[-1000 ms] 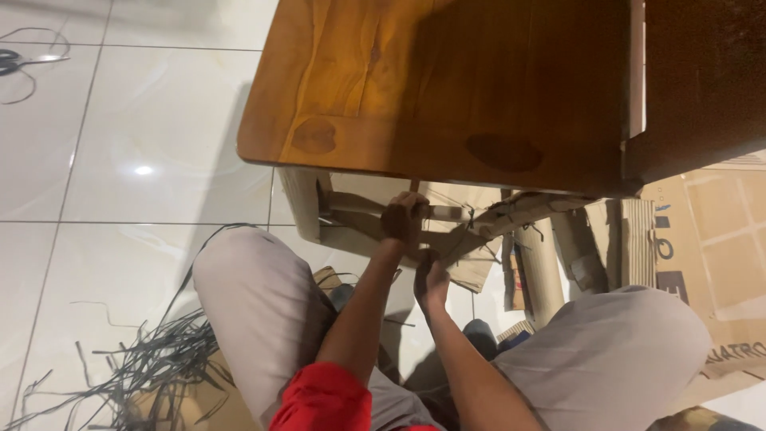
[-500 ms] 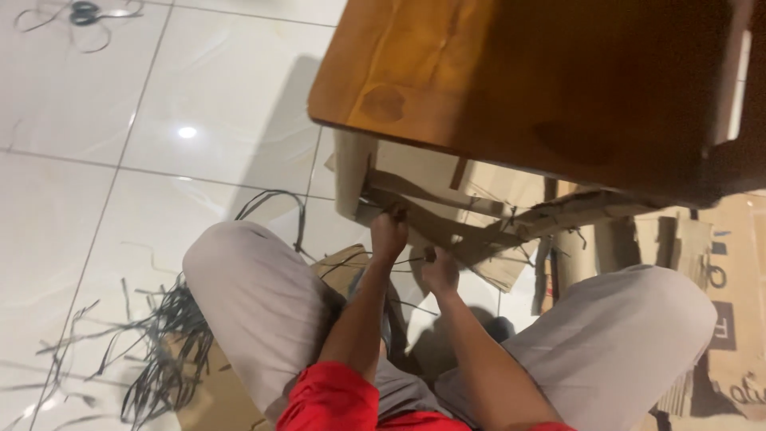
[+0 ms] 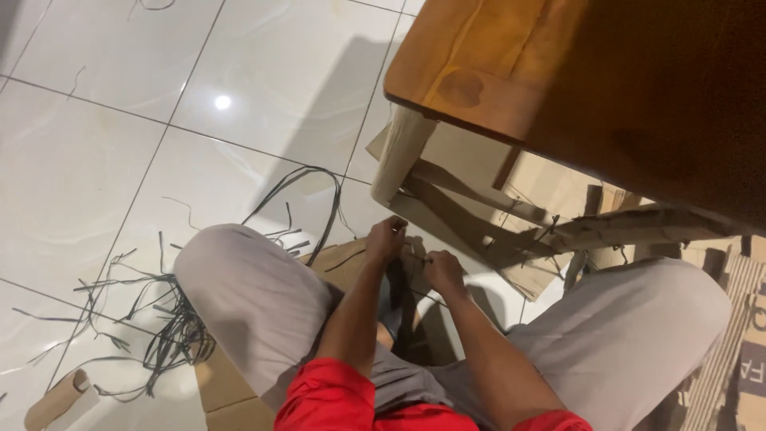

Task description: Wrapping a wooden chair leg with black strips for protection or decoration

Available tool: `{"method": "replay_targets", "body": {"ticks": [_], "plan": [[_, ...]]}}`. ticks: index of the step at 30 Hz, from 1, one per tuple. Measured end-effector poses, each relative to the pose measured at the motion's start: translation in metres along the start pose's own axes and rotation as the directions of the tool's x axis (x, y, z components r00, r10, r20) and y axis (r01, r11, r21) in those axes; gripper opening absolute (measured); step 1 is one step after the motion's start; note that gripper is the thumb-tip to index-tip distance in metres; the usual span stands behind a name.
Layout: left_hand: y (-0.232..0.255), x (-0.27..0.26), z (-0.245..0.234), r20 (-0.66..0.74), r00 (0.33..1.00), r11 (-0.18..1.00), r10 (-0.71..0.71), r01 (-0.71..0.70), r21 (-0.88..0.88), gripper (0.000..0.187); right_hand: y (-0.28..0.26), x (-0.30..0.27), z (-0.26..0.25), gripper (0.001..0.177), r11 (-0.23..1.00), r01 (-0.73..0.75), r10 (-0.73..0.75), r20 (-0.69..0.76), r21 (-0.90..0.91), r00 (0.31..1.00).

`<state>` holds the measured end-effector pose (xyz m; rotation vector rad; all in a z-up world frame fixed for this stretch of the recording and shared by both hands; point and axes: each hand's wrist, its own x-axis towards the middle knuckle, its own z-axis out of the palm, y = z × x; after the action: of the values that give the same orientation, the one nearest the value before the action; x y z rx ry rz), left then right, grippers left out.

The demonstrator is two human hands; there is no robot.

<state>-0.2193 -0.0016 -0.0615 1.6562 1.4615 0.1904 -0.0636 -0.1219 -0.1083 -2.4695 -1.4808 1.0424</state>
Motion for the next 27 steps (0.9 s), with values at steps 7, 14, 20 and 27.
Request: {"method": "replay_targets", "body": {"ticks": [7,14,20,27], "plan": [[0.014,-0.02,-0.008,0.179,0.981,0.997,0.08,-0.078,-0.017,0.036,-0.012,0.002,-0.034,0.032,0.911,-0.041,0.13,-0.191,0.41,0.973],[0.023,-0.009,-0.007,0.143,0.99,0.994,0.022,-0.006,-0.112,0.029,0.017,0.023,-0.045,0.044,0.4,-0.14,0.567,-0.124,0.906,0.815],[0.019,0.004,0.001,0.057,0.996,0.969,-0.066,0.077,-0.234,0.036,0.045,0.039,-0.033,0.041,0.258,-0.075,0.636,-0.111,0.963,0.764],[0.016,0.006,0.027,0.095,0.995,0.924,-0.044,0.077,-0.376,0.039,-0.021,-0.024,-0.075,0.036,0.142,0.012,0.569,-0.092,0.99,0.817]]}}
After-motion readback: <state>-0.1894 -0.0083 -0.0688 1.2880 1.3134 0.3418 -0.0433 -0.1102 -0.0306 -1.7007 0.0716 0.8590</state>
